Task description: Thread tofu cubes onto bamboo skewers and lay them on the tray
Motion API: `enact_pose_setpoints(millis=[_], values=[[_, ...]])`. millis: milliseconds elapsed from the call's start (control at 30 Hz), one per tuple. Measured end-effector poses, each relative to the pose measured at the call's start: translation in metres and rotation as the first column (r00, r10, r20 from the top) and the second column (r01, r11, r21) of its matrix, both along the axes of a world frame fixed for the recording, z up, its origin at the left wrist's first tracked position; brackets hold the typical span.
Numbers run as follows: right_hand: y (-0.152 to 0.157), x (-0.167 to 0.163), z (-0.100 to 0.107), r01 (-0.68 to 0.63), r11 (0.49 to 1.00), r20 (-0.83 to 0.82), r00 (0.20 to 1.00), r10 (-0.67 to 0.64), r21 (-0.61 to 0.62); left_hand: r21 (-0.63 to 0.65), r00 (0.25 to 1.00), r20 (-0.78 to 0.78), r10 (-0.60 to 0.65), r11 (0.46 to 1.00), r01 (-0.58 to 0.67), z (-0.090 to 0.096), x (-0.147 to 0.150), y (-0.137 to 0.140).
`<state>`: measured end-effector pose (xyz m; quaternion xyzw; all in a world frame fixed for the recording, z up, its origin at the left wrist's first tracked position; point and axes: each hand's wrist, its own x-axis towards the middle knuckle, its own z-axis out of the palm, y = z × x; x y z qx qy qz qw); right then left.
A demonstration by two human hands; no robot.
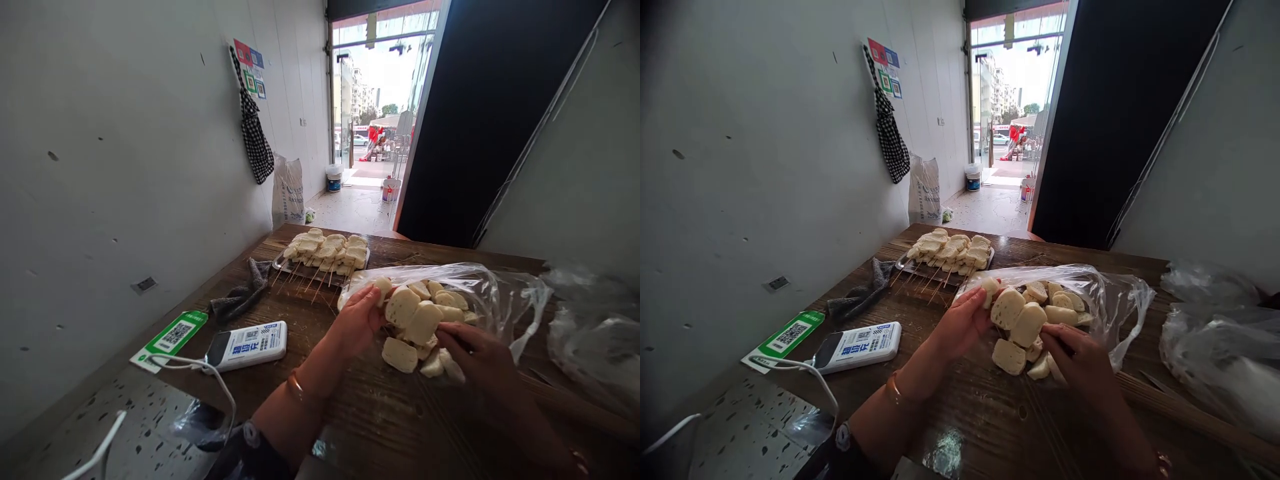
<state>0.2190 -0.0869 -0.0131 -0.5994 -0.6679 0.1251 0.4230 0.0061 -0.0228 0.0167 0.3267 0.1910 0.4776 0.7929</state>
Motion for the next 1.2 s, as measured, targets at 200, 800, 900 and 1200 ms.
enact_pose_setpoints(millis=[200,800,900,1200], values=[[0.001,0.0,-0.004,0.037,0.999,-0.014,0.999,-0.037,-0.028,0.162,0.934,-0.079,0.348,0.929,-0.332,-0.009,0.003,0.004],[0.002,-0.004,-0.009,0.061,0.996,-0.015,0.998,-0.062,-0.06,0.116,0.891,-0.136,0.433,0.9,-0.42,-0.01,0.011,-0.001],[0.002,-0.006,-0.009,0.089,0.995,-0.02,0.996,-0.09,-0.041,0.075,0.896,-0.139,0.421,0.907,-0.415,-0.012,0.013,-0.002],[0.002,-0.01,-0.013,0.117,0.99,-0.015,0.993,-0.118,-0.08,0.034,0.905,-0.161,0.394,0.918,-0.394,-0.013,0.015,-0.005]])
